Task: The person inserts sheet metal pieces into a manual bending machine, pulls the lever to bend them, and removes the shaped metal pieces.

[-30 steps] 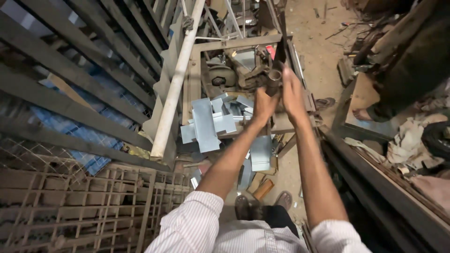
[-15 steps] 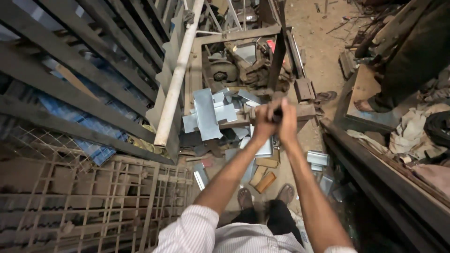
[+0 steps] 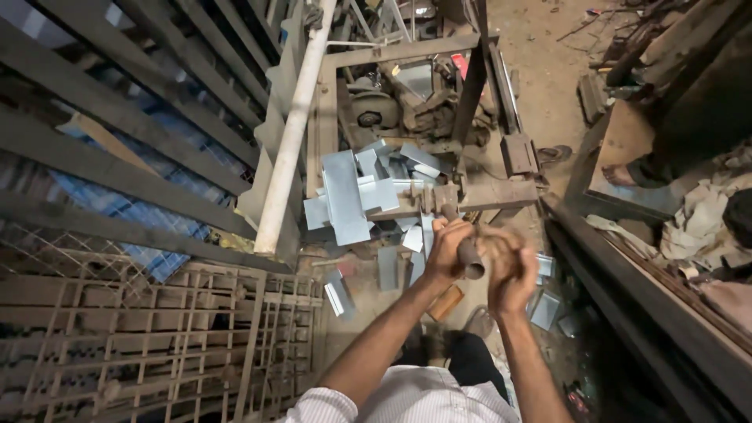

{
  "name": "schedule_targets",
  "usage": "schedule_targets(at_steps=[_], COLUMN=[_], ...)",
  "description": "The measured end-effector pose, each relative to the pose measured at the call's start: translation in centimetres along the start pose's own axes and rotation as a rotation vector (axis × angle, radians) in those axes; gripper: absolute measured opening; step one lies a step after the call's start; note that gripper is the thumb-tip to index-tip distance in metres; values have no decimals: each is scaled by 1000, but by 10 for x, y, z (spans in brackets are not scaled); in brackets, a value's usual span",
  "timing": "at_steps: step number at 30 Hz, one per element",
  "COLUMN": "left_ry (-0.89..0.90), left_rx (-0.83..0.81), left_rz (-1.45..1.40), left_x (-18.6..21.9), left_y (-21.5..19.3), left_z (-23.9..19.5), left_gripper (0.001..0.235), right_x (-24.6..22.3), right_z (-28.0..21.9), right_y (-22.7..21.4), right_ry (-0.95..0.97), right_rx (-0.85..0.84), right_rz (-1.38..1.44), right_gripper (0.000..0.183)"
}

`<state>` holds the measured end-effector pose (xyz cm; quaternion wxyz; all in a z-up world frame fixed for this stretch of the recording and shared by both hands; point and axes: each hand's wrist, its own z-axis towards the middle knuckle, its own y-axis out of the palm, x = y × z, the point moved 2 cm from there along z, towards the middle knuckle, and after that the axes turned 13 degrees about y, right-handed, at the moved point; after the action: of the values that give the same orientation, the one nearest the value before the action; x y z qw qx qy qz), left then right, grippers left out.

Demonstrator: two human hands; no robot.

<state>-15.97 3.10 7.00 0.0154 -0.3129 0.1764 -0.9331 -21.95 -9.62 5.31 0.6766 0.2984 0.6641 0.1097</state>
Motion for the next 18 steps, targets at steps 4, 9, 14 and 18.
schedule_targets(at_steps=[4,9,14,18], left_ry=[-4,16,10,-118], left_rx=[-26,2,11,327], left_rz=[60,77,167,266], left_x=[-8,-29,-88,-150], left_y=[6,21,32,59], left_z=[1,12,19,41], left_gripper=[25,24,13,47], right_x=[51,138,171,142], right_z=[17,24,42,44], right_y=[-27,-45,-61,-44], right_ry=[-13,-34,-541,-527], right_rx=[289,-405,-421,-422], right_rz=[-620,-1712,-2039,-2004], right_gripper=[43,65,50,39])
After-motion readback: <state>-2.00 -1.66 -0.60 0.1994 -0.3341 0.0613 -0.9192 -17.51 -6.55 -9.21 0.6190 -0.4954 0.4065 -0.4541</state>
